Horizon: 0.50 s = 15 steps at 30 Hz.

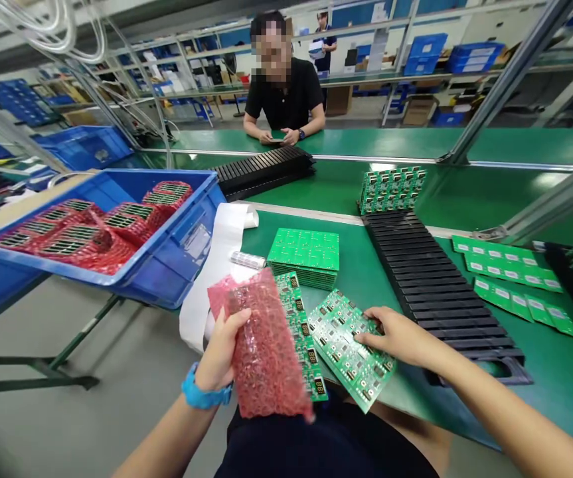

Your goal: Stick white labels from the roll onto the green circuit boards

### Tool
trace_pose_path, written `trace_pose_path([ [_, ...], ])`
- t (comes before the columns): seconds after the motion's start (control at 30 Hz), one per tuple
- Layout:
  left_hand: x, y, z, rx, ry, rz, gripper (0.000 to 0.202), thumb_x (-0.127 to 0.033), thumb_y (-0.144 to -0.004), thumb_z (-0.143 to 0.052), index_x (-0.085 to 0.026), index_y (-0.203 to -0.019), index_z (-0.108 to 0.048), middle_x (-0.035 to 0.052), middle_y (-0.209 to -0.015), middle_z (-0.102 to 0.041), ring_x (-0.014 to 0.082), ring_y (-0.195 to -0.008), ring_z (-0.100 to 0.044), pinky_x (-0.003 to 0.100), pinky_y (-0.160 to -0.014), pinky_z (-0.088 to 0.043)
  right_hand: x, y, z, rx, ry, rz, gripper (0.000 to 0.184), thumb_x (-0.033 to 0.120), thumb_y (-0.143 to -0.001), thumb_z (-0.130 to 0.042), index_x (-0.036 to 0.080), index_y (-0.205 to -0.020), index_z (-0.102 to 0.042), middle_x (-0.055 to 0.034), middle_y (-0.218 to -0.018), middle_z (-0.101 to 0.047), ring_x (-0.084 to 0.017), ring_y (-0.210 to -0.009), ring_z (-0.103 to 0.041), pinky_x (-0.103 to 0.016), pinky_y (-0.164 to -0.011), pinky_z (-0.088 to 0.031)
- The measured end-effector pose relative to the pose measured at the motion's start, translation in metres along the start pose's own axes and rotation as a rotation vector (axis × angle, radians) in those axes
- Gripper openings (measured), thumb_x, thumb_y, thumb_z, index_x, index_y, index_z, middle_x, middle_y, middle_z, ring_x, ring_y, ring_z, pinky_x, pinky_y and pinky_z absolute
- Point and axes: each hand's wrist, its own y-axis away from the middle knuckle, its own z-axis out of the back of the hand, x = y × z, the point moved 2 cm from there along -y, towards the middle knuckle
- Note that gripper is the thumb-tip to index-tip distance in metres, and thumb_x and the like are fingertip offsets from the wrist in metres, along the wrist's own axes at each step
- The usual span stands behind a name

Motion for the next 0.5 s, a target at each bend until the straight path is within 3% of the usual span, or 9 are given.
trace_pose_path([
  [0.1, 0.004, -0.007, -0.012, 0.032, 0.024, 0.032, 0.047, -0.028, -0.073, -0.061, -0.020, -0.117, -0.044, 0.0045, -0.100, -0.066, 0.0204, -0.087, -0.065, 0.032, -0.076, -0.052, 0.003, 0.008, -0.004, -0.106, -0.011, -0.017, 0.052, 0.052, -0.071, -0.061, 0.014, -0.107, -0.058, -0.0117, -0.095, -0.061, -0.026, -0.085, -0.059, -0.042, -0.079, -0.047],
  [0.17, 0.004, -0.010, -0.016, 0.042, 0.015, 0.038, 0.047, -0.029, -0.074, -0.060, -0.019, -0.117, -0.044, 0.0058, -0.104, -0.065, 0.0217, -0.093, -0.064, 0.033, -0.080, -0.051, 0.020, 0.014, -0.001, -0.270, -0.033, 0.040, 0.052, 0.050, -0.073, -0.060, 0.016, -0.112, -0.056, -0.0134, -0.109, -0.058, -0.028, -0.102, -0.054, -0.046, -0.094, -0.039],
  [0.23, 0.005, -0.011, -0.018, 0.044, 0.001, 0.025, 0.048, -0.028, -0.075, -0.060, -0.019, -0.119, -0.043, 0.0068, -0.110, -0.064, 0.0224, -0.100, -0.061, 0.035, -0.086, -0.049, 0.047, 0.019, 0.002, -0.342, -0.162, 0.109, 0.047, 0.047, -0.080, -0.053, 0.019, -0.118, -0.052, -0.0121, -0.117, -0.055, -0.026, -0.111, -0.050, -0.045, -0.101, -0.034],
  [0.37, 0.011, -0.008, -0.022, 0.074, -0.033, -0.044, 0.055, -0.025, -0.077, -0.059, -0.021, -0.127, -0.037, 0.0081, -0.126, -0.054, 0.0216, -0.115, -0.052, 0.037, -0.101, -0.038, 0.099, 0.018, -0.008, -0.143, -0.574, 0.095, 0.057, 0.051, -0.084, -0.045, 0.021, -0.132, -0.038, -0.0106, -0.129, -0.050, -0.023, -0.119, -0.047, -0.042, -0.101, -0.036],
  [0.5, 0.013, -0.011, -0.023, 0.035, -0.216, -0.128, 0.056, -0.030, -0.084, -0.052, -0.023, -0.134, -0.028, 0.0101, -0.138, -0.041, 0.0224, -0.126, -0.041, 0.042, -0.109, -0.027, 0.118, 0.005, -0.028, -0.112, -0.775, -0.025, 0.065, 0.058, -0.078, -0.049, 0.023, -0.132, -0.042, -0.0069, -0.132, -0.050, -0.026, -0.129, -0.035, -0.045, -0.106, -0.030],
])
